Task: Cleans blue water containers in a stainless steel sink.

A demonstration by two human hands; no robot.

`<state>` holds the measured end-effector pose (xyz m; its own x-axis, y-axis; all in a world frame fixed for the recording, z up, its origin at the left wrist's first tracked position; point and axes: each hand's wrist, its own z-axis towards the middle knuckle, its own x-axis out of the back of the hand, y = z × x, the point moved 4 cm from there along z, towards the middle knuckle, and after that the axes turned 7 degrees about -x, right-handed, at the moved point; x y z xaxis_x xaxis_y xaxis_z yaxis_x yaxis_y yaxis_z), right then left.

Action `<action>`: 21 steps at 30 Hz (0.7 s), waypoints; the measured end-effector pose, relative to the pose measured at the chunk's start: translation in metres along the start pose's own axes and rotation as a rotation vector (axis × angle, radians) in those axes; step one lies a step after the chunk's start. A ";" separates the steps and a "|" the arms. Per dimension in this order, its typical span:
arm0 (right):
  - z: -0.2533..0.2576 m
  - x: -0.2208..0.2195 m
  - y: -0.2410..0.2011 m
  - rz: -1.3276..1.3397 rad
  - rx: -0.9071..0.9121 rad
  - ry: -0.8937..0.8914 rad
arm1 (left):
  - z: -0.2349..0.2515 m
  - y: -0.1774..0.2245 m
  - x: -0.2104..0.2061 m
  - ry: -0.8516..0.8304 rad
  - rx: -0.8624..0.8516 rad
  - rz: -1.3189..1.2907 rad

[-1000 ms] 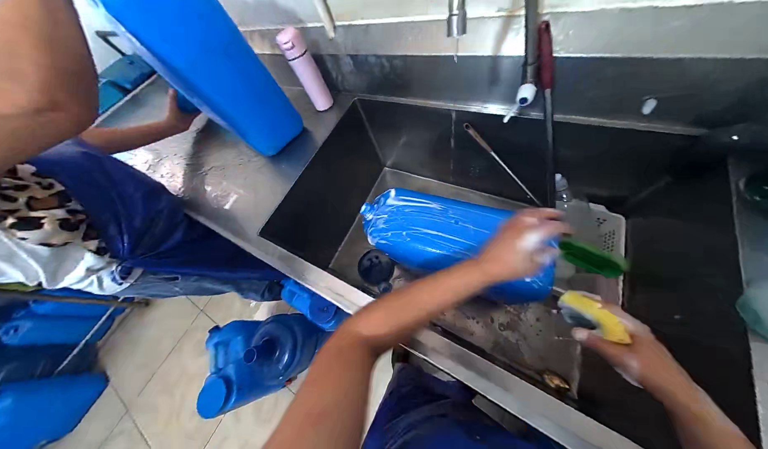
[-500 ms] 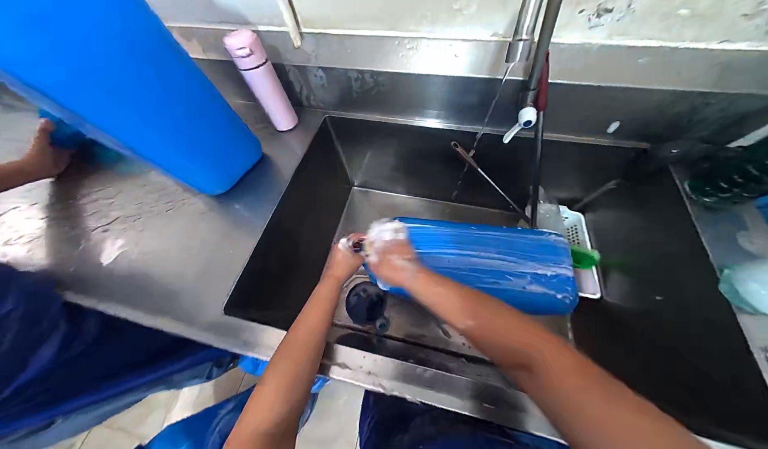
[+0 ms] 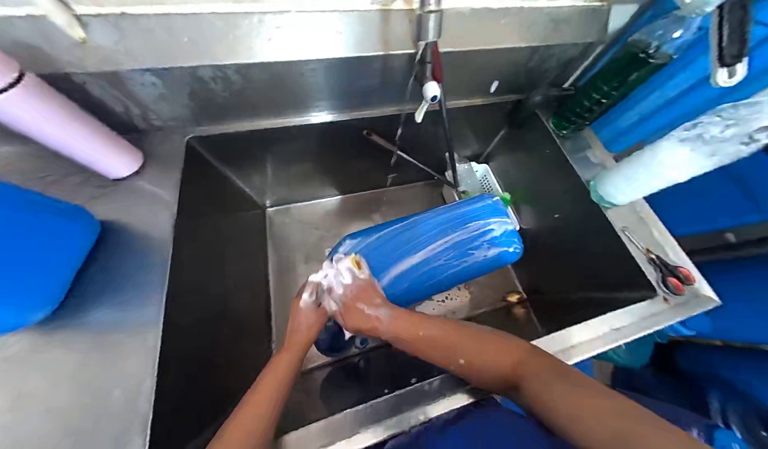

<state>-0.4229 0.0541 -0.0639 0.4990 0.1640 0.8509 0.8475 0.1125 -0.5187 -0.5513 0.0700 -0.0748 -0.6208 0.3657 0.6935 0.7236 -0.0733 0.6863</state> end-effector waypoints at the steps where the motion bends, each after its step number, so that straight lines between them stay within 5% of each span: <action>1: 0.001 0.010 0.009 -0.005 0.029 0.020 | -0.002 -0.001 0.002 0.016 -0.010 -0.005; 3: -0.005 0.057 0.099 -0.141 -0.123 0.161 | 0.000 -0.009 0.004 0.057 -0.050 -0.052; 6: -0.009 0.145 0.264 0.035 -0.764 0.139 | 0.030 -0.034 -0.007 0.167 -0.175 -0.227; 7: -0.004 0.156 0.285 0.091 -0.895 0.140 | 0.042 -0.039 -0.016 0.210 -0.174 -0.300; 9: 0.013 0.140 0.238 -0.032 -0.782 0.199 | 0.063 -0.034 -0.022 0.309 -0.106 -0.398; 12: 0.027 0.067 0.078 -0.027 -0.072 0.380 | 0.080 -0.007 0.001 0.121 0.167 -0.385; 14: 0.026 0.049 0.034 0.195 0.189 0.302 | 0.094 -0.003 0.016 0.035 0.379 -0.443; 16: 0.037 0.032 0.088 0.153 0.040 0.285 | 0.112 -0.006 0.020 0.076 0.513 -0.473; 19: 0.053 0.006 0.248 0.279 -0.471 0.014 | 0.104 -0.043 0.001 0.263 0.608 -0.431; 21: 0.069 0.001 0.317 0.373 -0.632 -0.015 | 0.079 -0.061 -0.009 0.355 0.650 -0.321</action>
<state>-0.1659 0.1571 -0.2335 0.7759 0.0948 0.6237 0.5665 -0.5396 -0.6228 -0.5658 0.1444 -0.1407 -0.8080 -0.0476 0.5873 0.4567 0.5792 0.6752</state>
